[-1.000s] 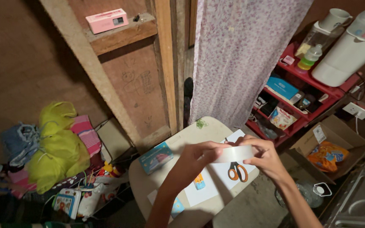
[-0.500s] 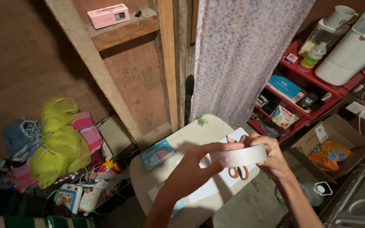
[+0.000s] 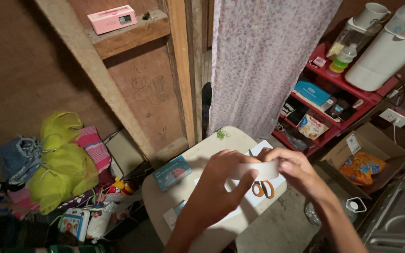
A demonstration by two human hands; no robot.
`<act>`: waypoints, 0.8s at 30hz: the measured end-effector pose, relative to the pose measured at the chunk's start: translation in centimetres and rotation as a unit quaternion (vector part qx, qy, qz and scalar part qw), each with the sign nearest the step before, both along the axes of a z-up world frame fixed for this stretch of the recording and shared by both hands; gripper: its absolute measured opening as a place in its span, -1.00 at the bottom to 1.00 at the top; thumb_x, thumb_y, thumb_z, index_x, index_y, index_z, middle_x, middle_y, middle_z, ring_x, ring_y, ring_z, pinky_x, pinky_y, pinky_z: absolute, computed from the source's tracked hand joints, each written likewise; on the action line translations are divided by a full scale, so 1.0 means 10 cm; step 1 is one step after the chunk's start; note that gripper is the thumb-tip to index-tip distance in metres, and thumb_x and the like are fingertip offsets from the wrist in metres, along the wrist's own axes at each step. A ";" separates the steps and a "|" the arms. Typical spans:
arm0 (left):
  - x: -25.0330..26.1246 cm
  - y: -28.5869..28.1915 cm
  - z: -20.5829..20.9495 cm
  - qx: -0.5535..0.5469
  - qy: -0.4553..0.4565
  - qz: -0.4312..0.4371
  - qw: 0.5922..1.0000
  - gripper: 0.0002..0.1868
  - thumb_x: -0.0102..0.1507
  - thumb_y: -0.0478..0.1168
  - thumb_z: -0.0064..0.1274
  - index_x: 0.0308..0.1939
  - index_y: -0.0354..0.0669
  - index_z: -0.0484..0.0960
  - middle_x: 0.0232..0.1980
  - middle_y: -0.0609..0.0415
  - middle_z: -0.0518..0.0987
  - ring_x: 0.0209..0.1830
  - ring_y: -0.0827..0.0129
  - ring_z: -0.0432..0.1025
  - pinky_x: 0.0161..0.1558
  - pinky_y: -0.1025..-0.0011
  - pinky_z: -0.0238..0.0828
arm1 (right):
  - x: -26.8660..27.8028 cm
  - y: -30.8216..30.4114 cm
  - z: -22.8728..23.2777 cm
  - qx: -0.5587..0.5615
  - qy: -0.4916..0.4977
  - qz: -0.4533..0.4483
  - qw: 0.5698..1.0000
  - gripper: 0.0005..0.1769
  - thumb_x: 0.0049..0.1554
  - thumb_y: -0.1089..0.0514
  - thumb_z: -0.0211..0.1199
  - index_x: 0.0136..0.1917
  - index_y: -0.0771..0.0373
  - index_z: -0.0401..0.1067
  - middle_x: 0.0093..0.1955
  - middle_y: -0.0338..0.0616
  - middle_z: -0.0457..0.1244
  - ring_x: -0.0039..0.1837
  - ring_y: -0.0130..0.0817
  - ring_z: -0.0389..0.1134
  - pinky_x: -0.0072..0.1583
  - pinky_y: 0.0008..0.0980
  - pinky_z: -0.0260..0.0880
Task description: The person folds a white sheet of paper, cuts it in half with scissors, then wraps a small orange box with the cut paper and secures it with clear tape. The wrapped box is placed on the table.
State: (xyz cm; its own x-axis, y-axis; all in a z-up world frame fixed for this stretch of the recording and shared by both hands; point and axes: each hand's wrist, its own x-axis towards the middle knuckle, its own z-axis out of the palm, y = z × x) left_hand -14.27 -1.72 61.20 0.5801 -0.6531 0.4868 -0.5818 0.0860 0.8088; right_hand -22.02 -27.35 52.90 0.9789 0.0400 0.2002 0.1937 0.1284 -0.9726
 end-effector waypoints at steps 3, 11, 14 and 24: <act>0.00 0.00 -0.03 0.013 -0.011 0.002 1.000 -0.78 0.35 -0.17 0.09 0.02 -0.18 0.61 -0.05 0.00 0.60 0.11 0.16 0.47 0.28 0.20 0.28 | -0.02 0.03 0.17 -0.112 0.028 0.001 0.993 -0.56 0.25 -0.10 0.20 -0.01 0.38 0.51 -0.08 -0.11 0.31 0.01 -0.37 0.30 0.05 -0.35 0.33; 0.02 -0.02 -0.17 0.012 0.006 0.008 1.000 -0.67 0.34 -0.20 0.14 0.14 -0.17 0.46 0.05 -0.02 0.52 0.10 0.16 0.41 0.23 0.20 0.29 | 0.01 0.21 0.27 -0.101 0.070 0.029 0.992 -0.61 0.25 -0.04 0.18 -0.06 0.37 0.51 -0.15 -0.18 0.32 -0.10 -0.44 0.33 -0.13 -0.44 0.40; 0.03 -0.02 -0.22 0.010 0.017 0.013 1.000 -0.65 0.32 -0.19 0.14 0.14 -0.19 0.46 0.07 -0.04 0.50 0.11 0.16 0.41 0.20 0.21 0.31 | 0.04 0.22 0.24 -0.074 0.095 0.018 0.993 -0.62 0.21 -0.03 0.20 -0.06 0.38 0.51 -0.17 -0.15 0.33 -0.13 -0.43 0.34 -0.18 -0.42 0.41; 0.04 -0.01 -0.25 0.025 0.030 0.020 0.999 -0.64 0.33 -0.16 0.16 0.12 -0.22 0.44 0.07 -0.06 0.48 0.15 0.14 0.38 0.19 0.21 0.31 | 0.04 0.24 0.20 -0.064 0.059 0.022 0.996 -0.61 0.21 -0.02 0.19 -0.05 0.40 0.54 -0.19 -0.13 0.33 -0.17 -0.44 0.34 -0.17 -0.45 0.38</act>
State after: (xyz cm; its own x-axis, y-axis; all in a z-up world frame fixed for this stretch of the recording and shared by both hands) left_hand -13.90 -1.79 58.72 0.6344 -0.6510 0.4168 -0.5337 0.0213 0.8454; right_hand -21.58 -24.97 54.92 0.9921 0.1011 0.0745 0.0741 0.0073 -0.9972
